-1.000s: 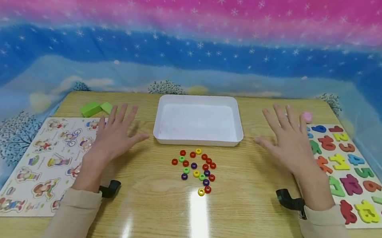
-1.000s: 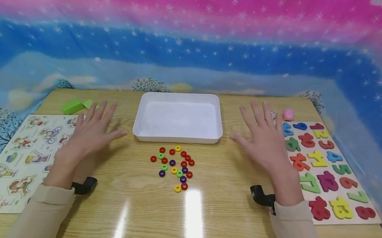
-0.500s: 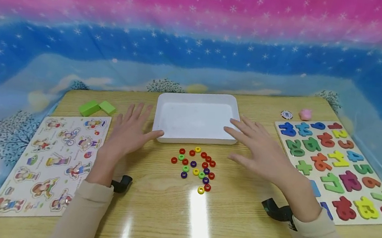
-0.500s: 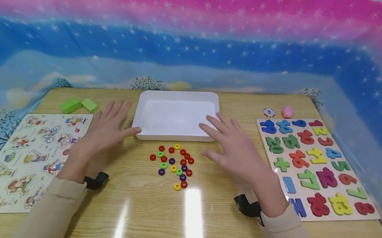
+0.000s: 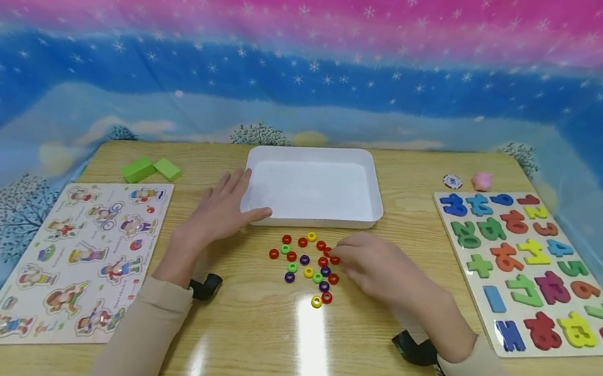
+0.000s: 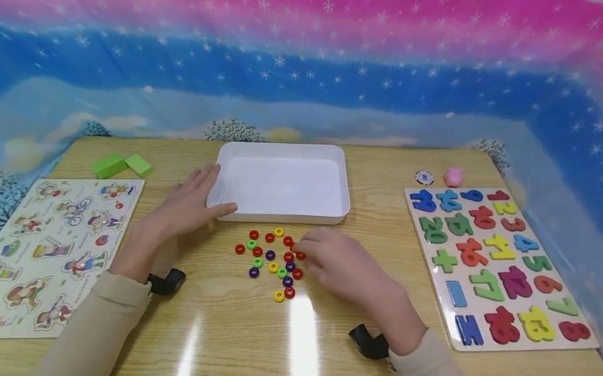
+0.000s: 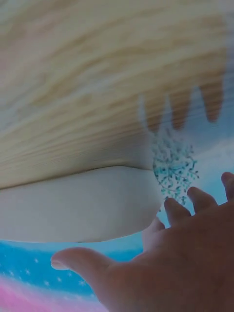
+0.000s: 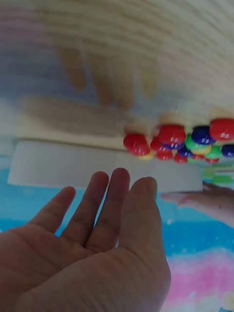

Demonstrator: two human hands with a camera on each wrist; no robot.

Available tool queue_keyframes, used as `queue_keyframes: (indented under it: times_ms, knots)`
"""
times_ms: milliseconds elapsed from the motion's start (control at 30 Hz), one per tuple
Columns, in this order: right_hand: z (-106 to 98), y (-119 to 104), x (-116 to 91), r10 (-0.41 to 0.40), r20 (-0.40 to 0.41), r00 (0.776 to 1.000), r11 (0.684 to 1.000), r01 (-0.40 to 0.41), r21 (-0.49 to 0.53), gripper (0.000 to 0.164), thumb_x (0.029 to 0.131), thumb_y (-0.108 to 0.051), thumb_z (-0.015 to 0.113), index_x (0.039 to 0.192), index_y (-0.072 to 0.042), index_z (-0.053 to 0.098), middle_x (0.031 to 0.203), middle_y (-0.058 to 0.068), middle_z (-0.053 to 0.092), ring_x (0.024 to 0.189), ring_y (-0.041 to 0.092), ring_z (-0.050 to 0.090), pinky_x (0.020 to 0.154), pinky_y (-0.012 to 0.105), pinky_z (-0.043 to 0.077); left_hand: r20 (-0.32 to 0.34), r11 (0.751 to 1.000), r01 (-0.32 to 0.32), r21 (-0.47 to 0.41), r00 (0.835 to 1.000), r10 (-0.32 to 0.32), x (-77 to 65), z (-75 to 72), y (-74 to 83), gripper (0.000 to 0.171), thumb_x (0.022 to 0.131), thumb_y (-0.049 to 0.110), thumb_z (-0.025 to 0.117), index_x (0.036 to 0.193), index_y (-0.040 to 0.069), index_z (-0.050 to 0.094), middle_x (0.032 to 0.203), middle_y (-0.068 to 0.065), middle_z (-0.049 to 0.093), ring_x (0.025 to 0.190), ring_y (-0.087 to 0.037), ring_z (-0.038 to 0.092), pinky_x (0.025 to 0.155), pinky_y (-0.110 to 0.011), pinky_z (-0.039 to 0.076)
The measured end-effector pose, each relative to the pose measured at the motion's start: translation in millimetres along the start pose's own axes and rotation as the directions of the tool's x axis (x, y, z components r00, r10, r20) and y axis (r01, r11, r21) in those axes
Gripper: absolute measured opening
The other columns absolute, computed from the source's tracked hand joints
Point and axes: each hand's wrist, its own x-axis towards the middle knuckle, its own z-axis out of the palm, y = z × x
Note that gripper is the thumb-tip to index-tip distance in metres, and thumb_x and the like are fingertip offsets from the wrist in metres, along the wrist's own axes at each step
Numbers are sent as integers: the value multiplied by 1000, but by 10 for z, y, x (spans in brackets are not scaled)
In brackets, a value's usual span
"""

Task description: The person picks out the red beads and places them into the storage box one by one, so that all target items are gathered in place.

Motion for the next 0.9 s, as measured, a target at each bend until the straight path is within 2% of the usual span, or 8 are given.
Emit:
queue_keyframes:
  times_ms: [267, 533, 767, 900]
  knots:
    - [182, 12, 51, 6, 3, 1000, 1000, -7, 9, 17, 87, -15, 63, 101, -19, 71, 97, -7, 65, 91, 7, 59, 82, 27, 51, 72, 997, 16, -74, 997, -11, 14, 22, -13, 107, 75, 82, 36, 148, 21, -13, 158, -3, -7, 146, -27, -3, 115, -56, 8]
    - [286, 24, 112, 3, -28, 1000, 1000, -4, -10, 10, 85, -13, 65, 88, -22, 68, 83, -11, 58, 77, 4, 51, 70, 23, 48, 112, 972, 24, -234, 994, 2, -7, 35, 6, 109, 76, 77, 44, 146, 22, -19, 157, -2, -14, 146, -21, -5, 118, -45, 10]
    - [298, -18, 164, 36, 2, 999, 998, -35, -47, 11, 83, -13, 65, 88, -22, 68, 78, -12, 51, 70, 4, 44, 64, 19, 41, 99, 959, 24, -282, 995, 4, 16, 60, -5, 113, 74, 76, 48, 146, 21, -19, 157, -3, -13, 146, -21, -5, 118, -46, 11]
    - [211, -42, 170, 79, 7, 997, 996, -78, -48, 12, 81, -14, 66, 90, -21, 69, 81, -10, 52, 72, 6, 43, 64, 19, 42, 80, 952, 20, -306, 997, 5, 32, 79, 2, 113, 74, 74, 51, 147, 19, -17, 157, -5, -10, 146, -22, -3, 118, -45, 11]
